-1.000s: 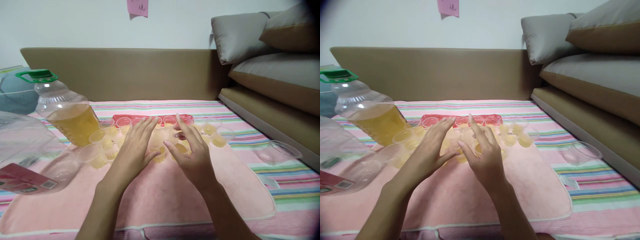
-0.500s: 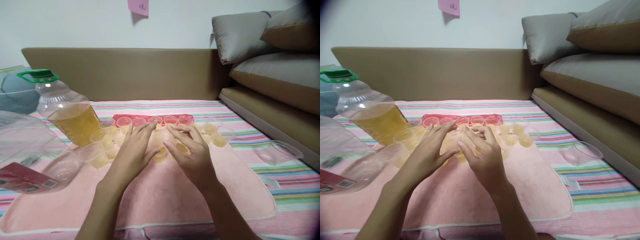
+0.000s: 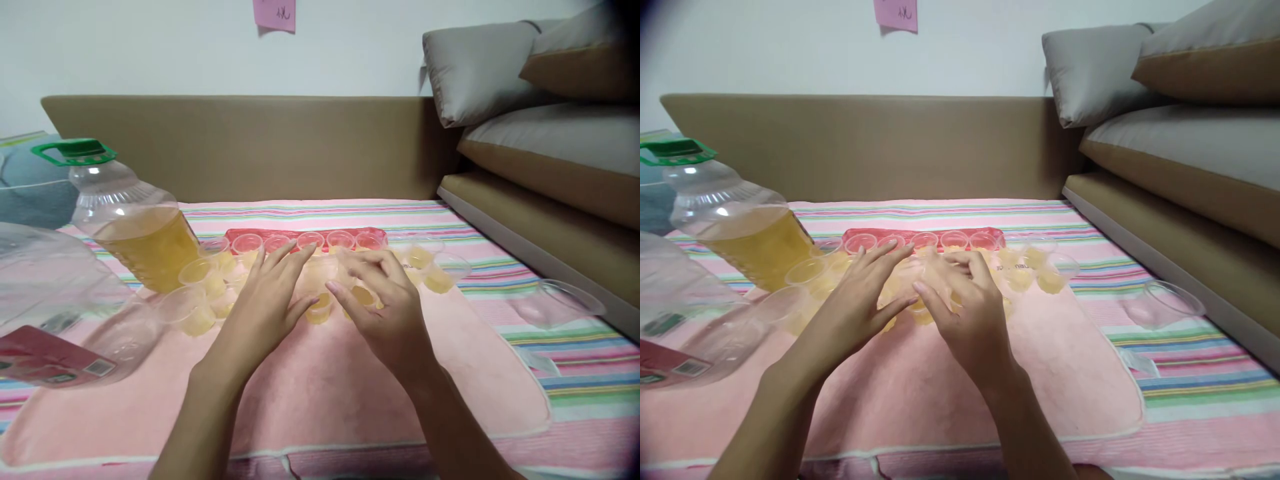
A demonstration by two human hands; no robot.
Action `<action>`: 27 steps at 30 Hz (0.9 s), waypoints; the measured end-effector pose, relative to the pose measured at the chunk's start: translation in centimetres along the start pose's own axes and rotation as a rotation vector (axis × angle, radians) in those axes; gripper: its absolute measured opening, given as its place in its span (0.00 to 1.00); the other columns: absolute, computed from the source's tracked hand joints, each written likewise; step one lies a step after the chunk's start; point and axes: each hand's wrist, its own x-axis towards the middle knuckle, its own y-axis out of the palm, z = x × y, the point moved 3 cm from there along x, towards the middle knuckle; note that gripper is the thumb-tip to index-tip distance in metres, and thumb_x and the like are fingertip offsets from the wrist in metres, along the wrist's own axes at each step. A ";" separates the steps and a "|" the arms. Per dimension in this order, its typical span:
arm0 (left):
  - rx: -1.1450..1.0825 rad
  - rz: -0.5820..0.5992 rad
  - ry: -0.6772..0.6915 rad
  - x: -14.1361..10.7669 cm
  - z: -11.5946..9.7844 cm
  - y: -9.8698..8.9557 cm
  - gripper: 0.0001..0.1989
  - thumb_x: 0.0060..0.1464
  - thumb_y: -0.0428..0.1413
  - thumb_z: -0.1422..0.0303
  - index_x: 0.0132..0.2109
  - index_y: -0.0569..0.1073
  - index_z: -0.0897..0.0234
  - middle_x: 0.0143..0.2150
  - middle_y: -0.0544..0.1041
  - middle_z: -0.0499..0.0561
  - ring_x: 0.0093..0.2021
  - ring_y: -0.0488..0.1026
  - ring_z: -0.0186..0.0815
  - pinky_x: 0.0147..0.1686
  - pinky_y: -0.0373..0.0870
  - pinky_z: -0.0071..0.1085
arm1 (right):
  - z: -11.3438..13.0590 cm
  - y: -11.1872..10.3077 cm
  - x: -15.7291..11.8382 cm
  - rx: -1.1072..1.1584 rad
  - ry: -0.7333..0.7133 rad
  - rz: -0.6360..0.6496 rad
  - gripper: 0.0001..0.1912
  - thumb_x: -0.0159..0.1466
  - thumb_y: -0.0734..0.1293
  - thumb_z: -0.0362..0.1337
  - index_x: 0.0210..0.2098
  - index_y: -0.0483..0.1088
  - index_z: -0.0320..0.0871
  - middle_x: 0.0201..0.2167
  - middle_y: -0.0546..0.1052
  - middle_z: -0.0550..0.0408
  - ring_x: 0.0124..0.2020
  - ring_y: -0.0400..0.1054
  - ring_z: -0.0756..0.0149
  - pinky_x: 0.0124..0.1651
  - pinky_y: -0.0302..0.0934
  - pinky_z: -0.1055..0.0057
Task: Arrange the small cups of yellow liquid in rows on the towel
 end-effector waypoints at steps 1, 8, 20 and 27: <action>-0.002 0.011 -0.004 0.0 0.0 0.0 0.32 0.68 0.61 0.64 0.72 0.59 0.59 0.72 0.70 0.59 0.75 0.61 0.55 0.73 0.55 0.66 | 0.1 0.0 0.0 -0.019 -0.013 0.009 0.25 0.69 0.73 0.35 0.65 0.73 0.53 0.46 0.74 0.53 0.47 0.73 0.59 0.52 0.74 0.58; -0.019 0.056 -0.026 0.0 -0.1 -0.1 0.31 0.69 0.59 0.63 0.73 0.59 0.57 0.72 0.69 0.59 0.75 0.62 0.53 0.75 0.52 0.65 | -0.1 -0.1 0.0 -0.046 0.003 0.040 0.24 0.70 0.72 0.37 0.65 0.73 0.53 0.45 0.73 0.53 0.44 0.72 0.61 0.51 0.75 0.59; 0.002 0.051 -0.034 0.0 0.0 -0.3 0.30 0.67 0.61 0.66 0.72 0.62 0.59 0.71 0.71 0.59 0.74 0.63 0.52 0.75 0.52 0.64 | 0.0 -0.1 -0.1 -0.042 0.000 0.045 0.27 0.69 0.74 0.35 0.66 0.72 0.52 0.46 0.74 0.54 0.44 0.72 0.61 0.48 0.74 0.62; -0.009 0.046 -0.023 -0.1 -0.1 -0.3 0.29 0.68 0.59 0.67 0.71 0.62 0.58 0.71 0.71 0.57 0.74 0.63 0.51 0.75 0.52 0.64 | 0.1 -0.2 -0.1 -0.043 -0.007 0.040 0.25 0.69 0.73 0.35 0.64 0.73 0.54 0.46 0.74 0.55 0.44 0.72 0.63 0.49 0.74 0.62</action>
